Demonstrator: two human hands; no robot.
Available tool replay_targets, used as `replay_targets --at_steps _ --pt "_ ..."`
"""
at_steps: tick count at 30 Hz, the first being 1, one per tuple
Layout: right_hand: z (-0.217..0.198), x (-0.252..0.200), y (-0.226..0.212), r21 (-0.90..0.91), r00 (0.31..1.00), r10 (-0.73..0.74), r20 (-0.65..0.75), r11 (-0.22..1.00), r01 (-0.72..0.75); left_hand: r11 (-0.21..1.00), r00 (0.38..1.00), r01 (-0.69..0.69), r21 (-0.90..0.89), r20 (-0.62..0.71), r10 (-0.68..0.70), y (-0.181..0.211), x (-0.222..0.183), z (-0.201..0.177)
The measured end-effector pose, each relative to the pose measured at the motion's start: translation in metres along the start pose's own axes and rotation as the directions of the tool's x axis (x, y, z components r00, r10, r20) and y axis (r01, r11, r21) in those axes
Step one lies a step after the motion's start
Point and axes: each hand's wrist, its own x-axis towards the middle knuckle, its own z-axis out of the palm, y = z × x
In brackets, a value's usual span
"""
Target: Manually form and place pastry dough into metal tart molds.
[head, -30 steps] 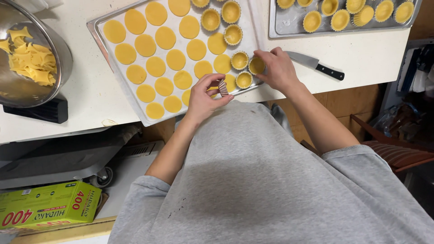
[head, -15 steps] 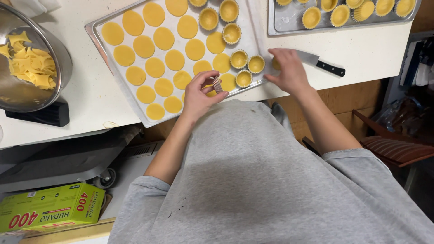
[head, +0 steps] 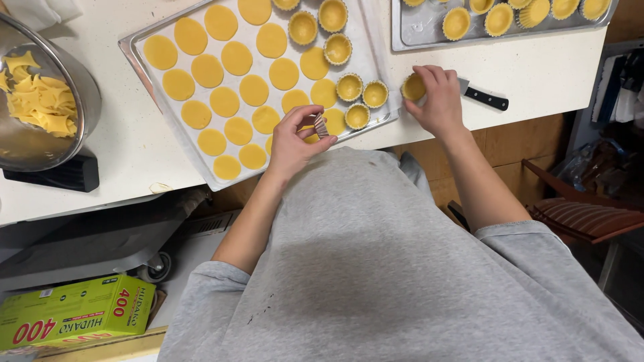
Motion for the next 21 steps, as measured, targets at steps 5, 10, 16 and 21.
replay_targets --at_steps 5,10,16,21 --pt "-0.01 -0.004 0.002 -0.005 1.0 0.014 -0.002 1.0 -0.014 1.0 1.0 0.015 -0.015 -0.006 -0.015 -0.009 0.0 0.001" --pt "-0.04 -0.004 -0.063 0.167 0.999 -0.028 -0.017 0.985 0.031 0.971 0.994 0.087 -0.222 0.083 -0.07 -0.043 0.007 0.008" --pt "-0.065 -0.002 -0.147 0.656 0.963 -0.156 0.218 0.754 -0.027 0.711 0.9 0.426 -0.56 0.341 -0.271 -0.034 0.009 0.025" --pt "-0.059 0.003 -0.124 0.581 0.982 -0.098 0.164 0.814 -0.015 0.618 0.854 0.511 -0.597 0.43 -0.292 -0.031 0.022 0.042"
